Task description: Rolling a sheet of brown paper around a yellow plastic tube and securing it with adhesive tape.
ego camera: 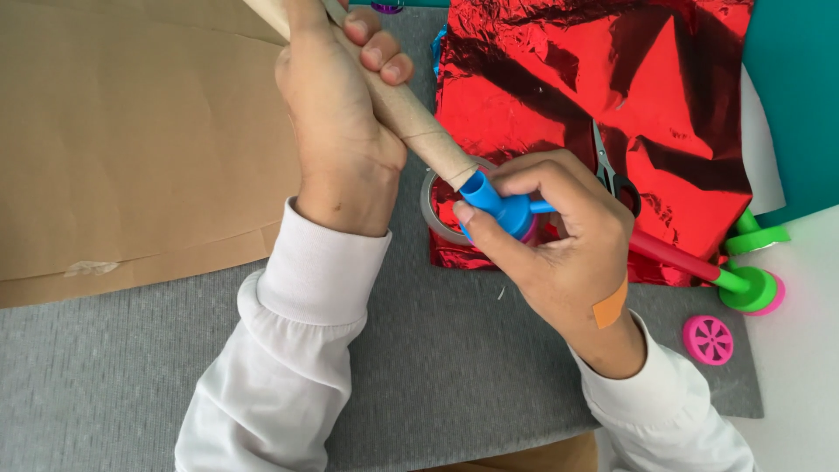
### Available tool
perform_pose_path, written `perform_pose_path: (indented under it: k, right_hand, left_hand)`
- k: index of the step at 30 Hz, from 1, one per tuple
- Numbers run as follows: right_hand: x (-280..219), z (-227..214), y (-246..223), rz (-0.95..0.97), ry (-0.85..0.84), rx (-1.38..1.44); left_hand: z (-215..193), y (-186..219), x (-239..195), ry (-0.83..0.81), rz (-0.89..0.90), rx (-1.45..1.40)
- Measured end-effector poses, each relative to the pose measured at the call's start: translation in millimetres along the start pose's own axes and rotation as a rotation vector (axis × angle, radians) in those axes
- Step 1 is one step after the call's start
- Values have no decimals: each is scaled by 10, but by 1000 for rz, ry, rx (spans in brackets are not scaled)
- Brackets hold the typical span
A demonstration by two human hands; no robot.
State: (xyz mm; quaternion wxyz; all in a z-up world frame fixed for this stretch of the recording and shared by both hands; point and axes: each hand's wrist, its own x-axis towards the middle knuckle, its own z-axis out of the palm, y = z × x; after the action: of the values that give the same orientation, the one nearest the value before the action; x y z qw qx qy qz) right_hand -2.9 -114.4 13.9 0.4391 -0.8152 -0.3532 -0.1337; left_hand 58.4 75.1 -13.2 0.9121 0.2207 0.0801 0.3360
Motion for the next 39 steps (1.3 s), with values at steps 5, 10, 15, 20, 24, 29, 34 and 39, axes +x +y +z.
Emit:
perform_pose_path:
  k: [5, 10, 15, 20, 24, 29, 34, 39]
  right_hand:
    - [-2, -16, 53, -25, 4, -67]
    - [0, -28, 97, -21, 2, -114]
    - [-3, -16, 182, -9, -16, -95]
    - [6, -26, 307, 81, -92, 21]
    - [48, -105, 441, 276, -281, 323]
    - [1, -73, 555, 416, -337, 741]
    - [-56, -67, 422, 139, -440, 791]
    - [-27, -66, 570, -422, -416, 188]
  left_hand:
    - [15, -4, -7, 25, -3, 11]
    - [127, -9, -179, -25, 108, 121]
    - [159, -10, -262, -163, 196, 164]
    - [232, -24, -378, -275, 284, 206]
    - [274, -24, -416, -383, 160, 213]
    - [178, 114, -261, -376, 213, 236]
    - [8, 248, -35, -332, 109, 121]
    - [235, 38, -315, -380, -257, 160]
